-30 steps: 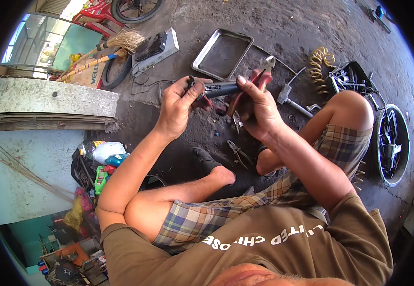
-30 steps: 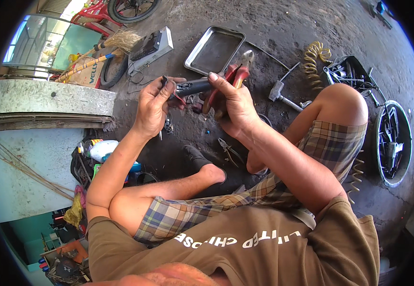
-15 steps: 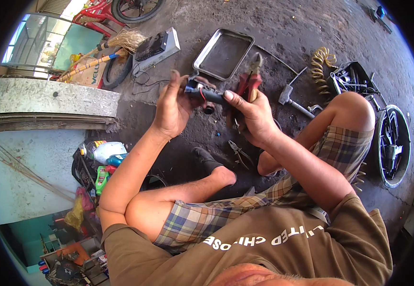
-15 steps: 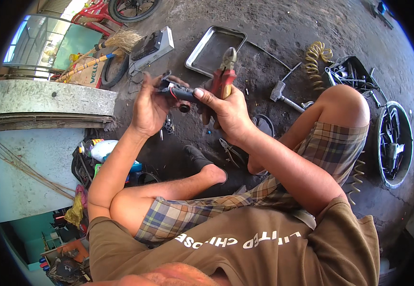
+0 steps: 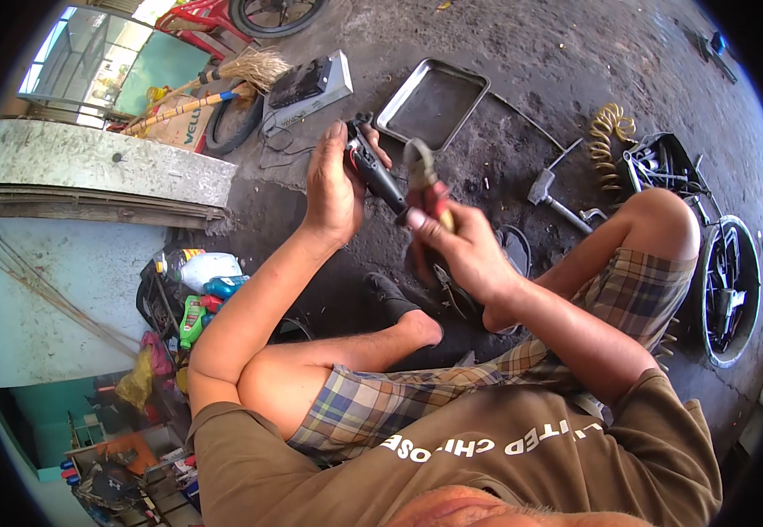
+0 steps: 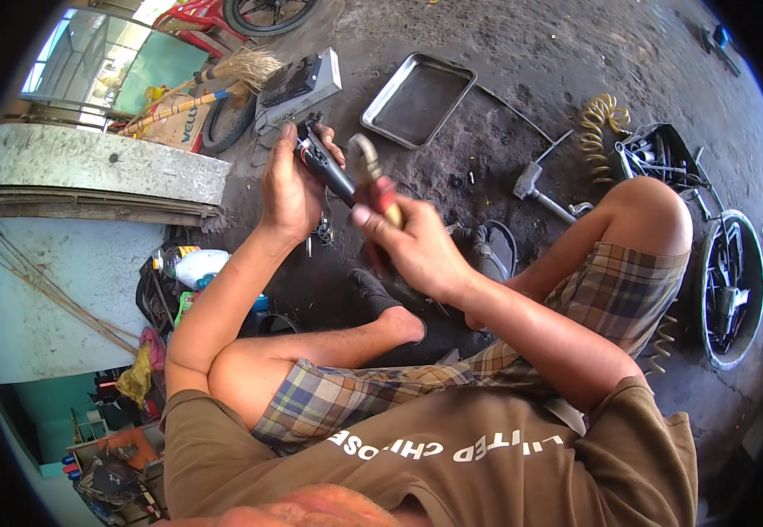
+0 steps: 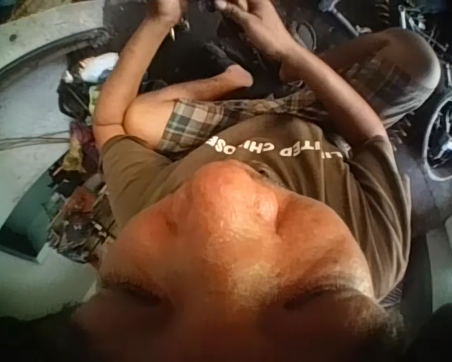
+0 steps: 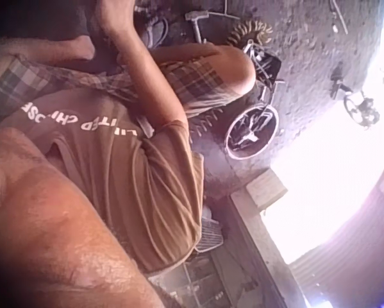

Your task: The person sits on the floor and uses pliers to strip the insulation from the ends of wires attached to a black cylindrical electronic component. They repeatedly adjust their grip and the position of the component while working on the wires.

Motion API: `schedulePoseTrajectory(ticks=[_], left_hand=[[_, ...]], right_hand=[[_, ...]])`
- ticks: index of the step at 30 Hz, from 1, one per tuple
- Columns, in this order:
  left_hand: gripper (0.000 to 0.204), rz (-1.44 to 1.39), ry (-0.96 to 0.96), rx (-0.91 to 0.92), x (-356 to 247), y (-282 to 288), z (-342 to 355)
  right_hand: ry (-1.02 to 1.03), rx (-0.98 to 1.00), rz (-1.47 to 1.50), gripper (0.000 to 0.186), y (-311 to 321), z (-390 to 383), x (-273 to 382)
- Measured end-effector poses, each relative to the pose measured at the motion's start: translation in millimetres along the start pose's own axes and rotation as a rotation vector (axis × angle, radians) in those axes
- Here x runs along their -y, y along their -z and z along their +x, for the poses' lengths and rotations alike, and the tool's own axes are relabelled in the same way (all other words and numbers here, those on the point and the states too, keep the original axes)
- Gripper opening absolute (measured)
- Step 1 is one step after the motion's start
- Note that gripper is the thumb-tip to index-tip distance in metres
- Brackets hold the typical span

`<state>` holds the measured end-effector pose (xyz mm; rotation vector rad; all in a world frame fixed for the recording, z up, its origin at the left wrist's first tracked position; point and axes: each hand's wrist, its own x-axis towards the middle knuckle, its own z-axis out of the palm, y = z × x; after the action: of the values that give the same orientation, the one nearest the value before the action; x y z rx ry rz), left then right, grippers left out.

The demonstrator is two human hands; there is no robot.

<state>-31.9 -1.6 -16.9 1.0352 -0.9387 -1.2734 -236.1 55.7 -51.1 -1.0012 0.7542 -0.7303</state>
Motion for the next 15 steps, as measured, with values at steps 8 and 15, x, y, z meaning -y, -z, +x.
schedulePoseTrajectory(ticks=[8, 15], left_hand=[[0.049, 0.154, 0.038, -0.050, -3.8, -6.1, -13.5], [0.051, 0.048, 0.000, -0.027, 1.0, -10.9, -13.8]], right_hand=[[-0.322, 0.432, 0.602, 0.043, -18.6, -16.1, -1.6], [-0.357, 0.435, 0.634, 0.044, -22.4, -16.5, -8.4]])
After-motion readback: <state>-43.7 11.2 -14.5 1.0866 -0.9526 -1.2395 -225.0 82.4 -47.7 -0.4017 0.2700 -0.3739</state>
